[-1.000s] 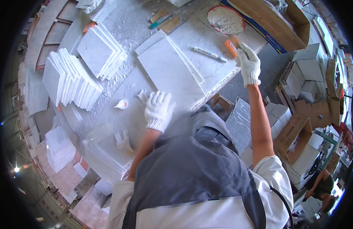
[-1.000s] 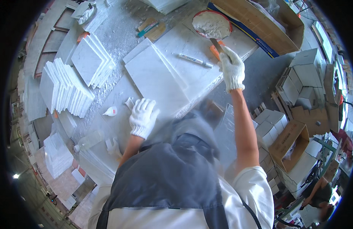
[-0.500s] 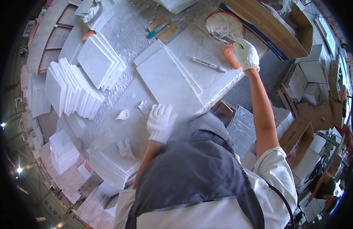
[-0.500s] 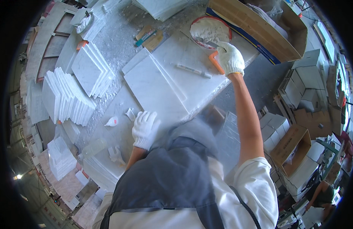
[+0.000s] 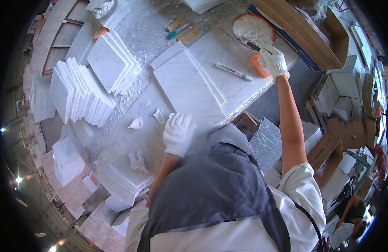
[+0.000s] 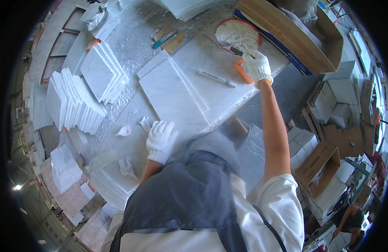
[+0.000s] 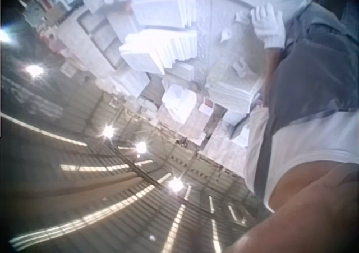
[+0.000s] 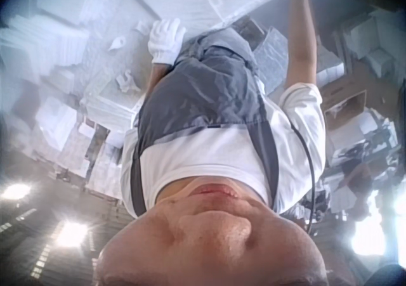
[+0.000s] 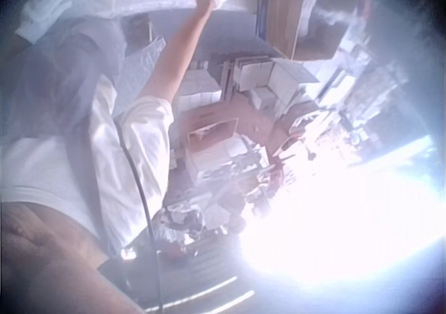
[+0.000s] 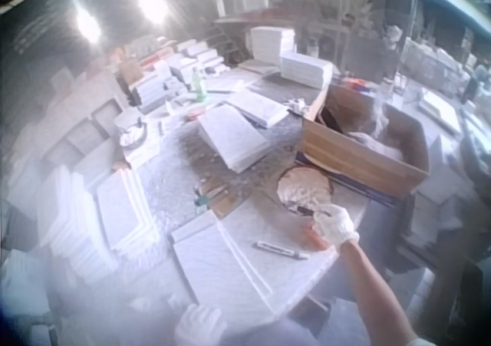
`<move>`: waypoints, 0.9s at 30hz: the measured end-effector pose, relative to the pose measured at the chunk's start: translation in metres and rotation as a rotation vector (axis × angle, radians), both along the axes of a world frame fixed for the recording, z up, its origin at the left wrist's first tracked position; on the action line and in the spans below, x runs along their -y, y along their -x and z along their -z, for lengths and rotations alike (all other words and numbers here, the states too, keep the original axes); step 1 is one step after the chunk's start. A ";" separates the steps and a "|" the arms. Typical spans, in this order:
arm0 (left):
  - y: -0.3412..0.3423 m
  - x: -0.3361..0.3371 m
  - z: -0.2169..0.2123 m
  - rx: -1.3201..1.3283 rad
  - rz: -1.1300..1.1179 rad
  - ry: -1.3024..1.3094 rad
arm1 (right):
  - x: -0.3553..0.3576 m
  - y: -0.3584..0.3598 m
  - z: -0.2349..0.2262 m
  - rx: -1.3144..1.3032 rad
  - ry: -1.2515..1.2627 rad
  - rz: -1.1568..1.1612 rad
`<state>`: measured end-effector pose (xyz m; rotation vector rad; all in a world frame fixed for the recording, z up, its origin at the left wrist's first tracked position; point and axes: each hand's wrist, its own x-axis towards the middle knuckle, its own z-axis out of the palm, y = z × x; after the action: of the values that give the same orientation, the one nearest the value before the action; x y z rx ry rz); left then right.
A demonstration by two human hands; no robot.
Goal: The person repeatedly scrapes the edges of white rectangular tiles with a handheld scraper, then wipes the surface with a cloth. The person handles multiple tiles one at a time, scraping and wiping each before moving to the next.
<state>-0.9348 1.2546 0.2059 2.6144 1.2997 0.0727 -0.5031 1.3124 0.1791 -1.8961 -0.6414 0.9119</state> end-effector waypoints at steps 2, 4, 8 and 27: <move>0.001 0.000 0.000 0.016 0.000 0.005 | 0.002 0.000 0.001 -0.075 0.009 0.026; 0.001 0.001 -0.001 0.038 -0.006 0.014 | 0.003 -0.001 0.004 -0.142 -0.032 0.049; 0.000 0.002 -0.005 0.062 0.004 -0.027 | 0.008 -0.006 0.009 -0.162 -0.076 0.069; 0.054 0.045 -0.022 0.103 -0.054 0.299 | 0.100 0.225 0.007 -0.436 -0.008 -0.181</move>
<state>-0.9886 1.2095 0.2281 2.2952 1.2393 0.0195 -0.7283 1.2128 0.1724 -1.5753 -0.5525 1.3853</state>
